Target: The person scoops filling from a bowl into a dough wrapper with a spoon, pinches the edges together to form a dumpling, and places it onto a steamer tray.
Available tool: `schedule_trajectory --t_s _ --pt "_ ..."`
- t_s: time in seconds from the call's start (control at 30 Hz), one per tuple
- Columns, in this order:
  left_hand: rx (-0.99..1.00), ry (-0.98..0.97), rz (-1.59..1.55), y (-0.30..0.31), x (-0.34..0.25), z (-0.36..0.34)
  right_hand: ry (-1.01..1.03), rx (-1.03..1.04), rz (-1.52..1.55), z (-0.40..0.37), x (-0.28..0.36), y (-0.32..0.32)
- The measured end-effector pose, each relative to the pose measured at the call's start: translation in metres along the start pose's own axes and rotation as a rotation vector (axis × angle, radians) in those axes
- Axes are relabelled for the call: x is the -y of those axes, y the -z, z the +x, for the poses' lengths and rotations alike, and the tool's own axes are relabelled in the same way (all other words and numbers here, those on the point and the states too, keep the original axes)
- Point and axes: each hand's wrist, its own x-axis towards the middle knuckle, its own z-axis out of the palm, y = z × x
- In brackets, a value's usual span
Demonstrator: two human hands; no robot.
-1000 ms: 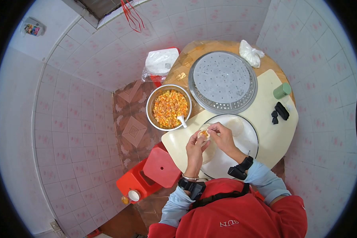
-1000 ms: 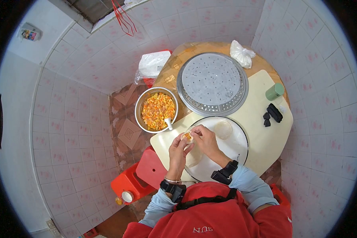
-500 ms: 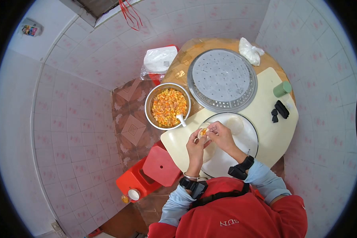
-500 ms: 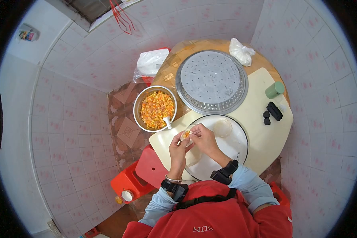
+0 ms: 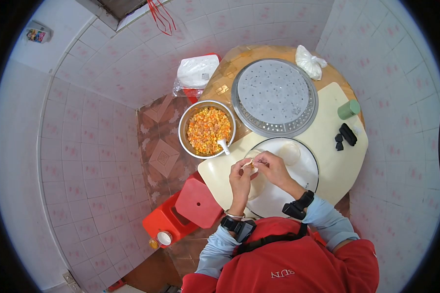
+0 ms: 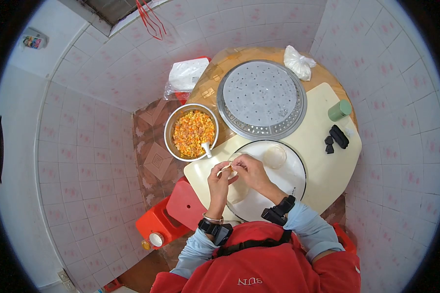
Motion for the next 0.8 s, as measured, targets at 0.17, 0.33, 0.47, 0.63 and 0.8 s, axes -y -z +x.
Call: schedule_trajectory --t_s 0.17,0.33,0.47,0.63,0.8 --pt "0.022 -0.022 -0.001 0.000 0.001 0.003 -0.003 -0.038 0.027 0.000 0.006 -0.001" --pt "0.028 -0.014 0.025 0.002 -0.001 0.006 0.007 -0.006 0.009 0.001 0.004 0.000" --pt "0.039 -0.046 0.088 0.003 -0.001 0.007 -0.022 -0.003 0.029 0.002 -0.004 -0.002" --pt "-0.039 -0.012 -0.063 -0.004 -0.008 -0.001 -0.048 -0.073 0.079 0.003 -0.013 -0.006" --pt "-0.062 -0.034 -0.086 -0.005 -0.007 0.001 -0.029 -0.072 0.066 0.004 -0.009 -0.007"
